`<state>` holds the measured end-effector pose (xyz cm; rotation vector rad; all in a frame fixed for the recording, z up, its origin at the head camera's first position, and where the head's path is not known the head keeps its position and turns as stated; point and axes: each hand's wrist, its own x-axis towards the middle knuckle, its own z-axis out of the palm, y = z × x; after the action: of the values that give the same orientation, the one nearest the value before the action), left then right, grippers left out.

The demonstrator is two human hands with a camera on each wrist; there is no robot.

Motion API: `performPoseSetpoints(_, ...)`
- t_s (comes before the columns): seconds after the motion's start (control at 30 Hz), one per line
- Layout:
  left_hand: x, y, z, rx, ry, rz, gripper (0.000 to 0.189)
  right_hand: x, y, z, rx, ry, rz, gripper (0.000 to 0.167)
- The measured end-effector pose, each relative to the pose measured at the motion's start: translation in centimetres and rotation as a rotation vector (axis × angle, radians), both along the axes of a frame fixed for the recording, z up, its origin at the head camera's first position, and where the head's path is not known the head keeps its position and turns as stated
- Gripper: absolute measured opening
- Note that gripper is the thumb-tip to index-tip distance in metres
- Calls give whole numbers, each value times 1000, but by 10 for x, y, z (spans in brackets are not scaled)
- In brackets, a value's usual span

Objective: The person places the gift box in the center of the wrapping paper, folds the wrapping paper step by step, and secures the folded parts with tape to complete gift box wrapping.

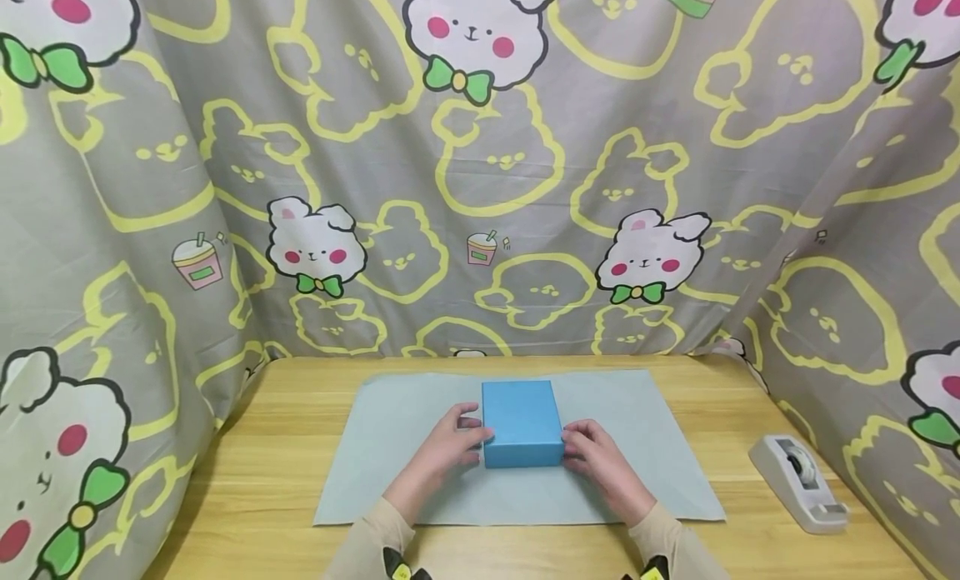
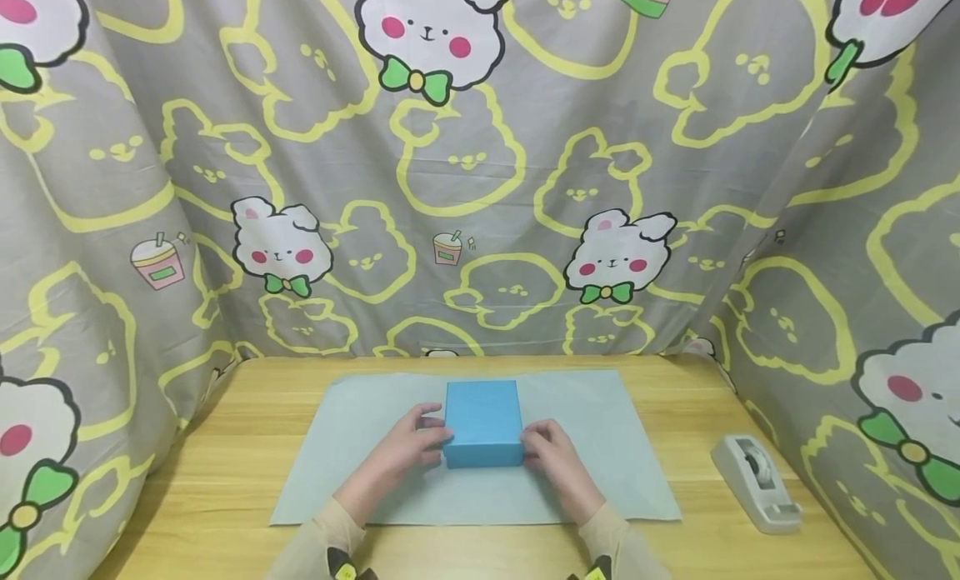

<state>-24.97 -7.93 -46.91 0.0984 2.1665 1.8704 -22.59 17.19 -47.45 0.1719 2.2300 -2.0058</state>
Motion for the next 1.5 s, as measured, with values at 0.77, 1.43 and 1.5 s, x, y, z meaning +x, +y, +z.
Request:
performPoseSetpoints(0.77, -20, 16, 4, 110, 61, 249, 52, -5, 110, 49, 97, 182, -18, 47)
performPoseSetpoints(1.43, -20, 23, -9, 88, 5, 236, 65, -12, 187, 2, 238, -103, 55, 67)
performPoseSetpoints(1.5, -20, 24, -10, 84, 1, 232, 65, -12, 189, 1, 229, -113, 64, 68)
